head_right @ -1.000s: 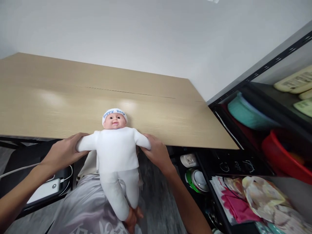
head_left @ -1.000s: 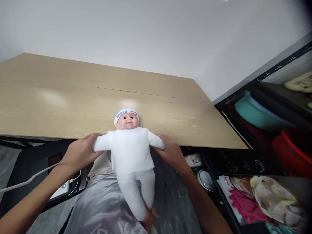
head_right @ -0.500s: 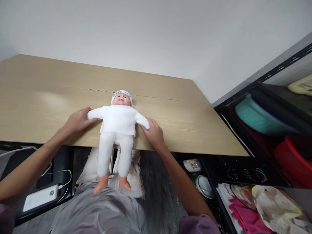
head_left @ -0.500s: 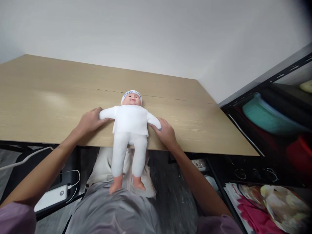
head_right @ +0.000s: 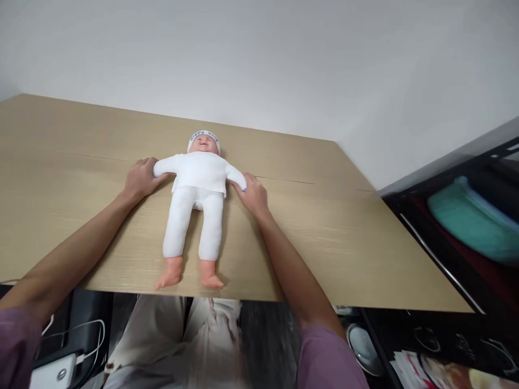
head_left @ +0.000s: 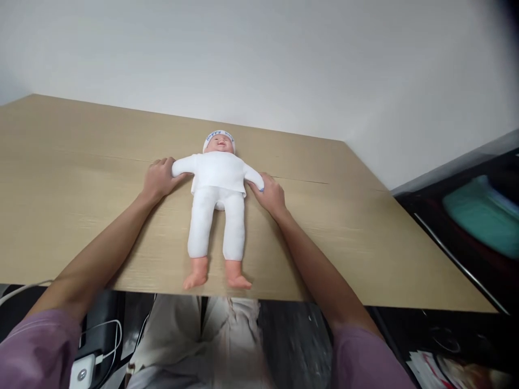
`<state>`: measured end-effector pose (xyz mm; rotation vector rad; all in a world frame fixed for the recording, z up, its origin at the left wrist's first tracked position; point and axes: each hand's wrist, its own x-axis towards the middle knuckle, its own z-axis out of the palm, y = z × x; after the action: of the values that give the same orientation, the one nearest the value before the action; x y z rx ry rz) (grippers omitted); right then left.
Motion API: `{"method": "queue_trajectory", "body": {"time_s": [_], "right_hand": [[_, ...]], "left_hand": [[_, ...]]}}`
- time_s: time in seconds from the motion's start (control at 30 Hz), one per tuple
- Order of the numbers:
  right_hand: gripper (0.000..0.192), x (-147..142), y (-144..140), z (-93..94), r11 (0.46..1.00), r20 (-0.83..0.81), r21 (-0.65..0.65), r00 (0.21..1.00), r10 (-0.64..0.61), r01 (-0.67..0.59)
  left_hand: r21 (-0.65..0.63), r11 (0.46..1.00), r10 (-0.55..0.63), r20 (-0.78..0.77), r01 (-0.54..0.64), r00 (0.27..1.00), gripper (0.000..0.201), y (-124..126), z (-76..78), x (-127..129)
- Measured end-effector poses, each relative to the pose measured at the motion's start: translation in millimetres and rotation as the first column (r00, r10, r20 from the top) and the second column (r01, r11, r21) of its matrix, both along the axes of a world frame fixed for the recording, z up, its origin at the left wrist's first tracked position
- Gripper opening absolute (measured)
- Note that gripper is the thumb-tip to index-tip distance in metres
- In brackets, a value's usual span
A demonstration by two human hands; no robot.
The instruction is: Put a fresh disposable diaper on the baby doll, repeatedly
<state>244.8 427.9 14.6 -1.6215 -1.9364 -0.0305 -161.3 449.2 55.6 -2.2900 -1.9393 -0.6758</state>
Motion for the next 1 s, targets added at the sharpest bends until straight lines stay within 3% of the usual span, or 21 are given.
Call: {"method": "queue_trajectory", "body": {"time_s": [0.2, 0.37, 0.63, 0.8, 0.9, 1.0], "right_hand": [[0.065, 2, 63, -1.2, 0.999, -0.001, 0.048, 1.0, 0.006, -0.006], [0.07, 11, 91, -5.5, 0.993, 0.028, 0.118, 1.0, 0.014, -0.017], [0.076, 23, 101, -17.1, 0.99, 0.075, 0.144, 0.997, -0.017, 0.006], [0.081, 26, 94, -17.1, 0.992, 0.057, 0.118, 0.997, -0.052, 0.045], [0.085, 40, 86, -18.4, 0.996, 0.069, 0.091, 0.998, 0.005, -0.012], [0.077, 58, 83, -21.0, 0.993, 0.071, 0.078, 0.994, 0.083, -0.088]], "left_hand": [[0.036, 0.999, 0.022, -0.015, -0.021, 1.0, 0.075, 67, -2.3, 3], [0.047, 0.999, 0.018, -0.025, -0.017, 1.0, 0.078, 96, -3.8, 5], [0.084, 0.995, -0.049, -0.017, 0.05, 0.999, 0.094, 104, -11.8, 1], [0.126, 0.991, -0.043, -0.004, 0.043, 0.999, 0.091, 98, -14.5, -2], [0.129, 0.99, -0.062, 0.031, 0.057, 0.998, 0.087, 89, -15.6, -15], [0.113, 0.987, -0.126, 0.077, 0.117, 0.989, 0.087, 87, -18.0, -33]]}}
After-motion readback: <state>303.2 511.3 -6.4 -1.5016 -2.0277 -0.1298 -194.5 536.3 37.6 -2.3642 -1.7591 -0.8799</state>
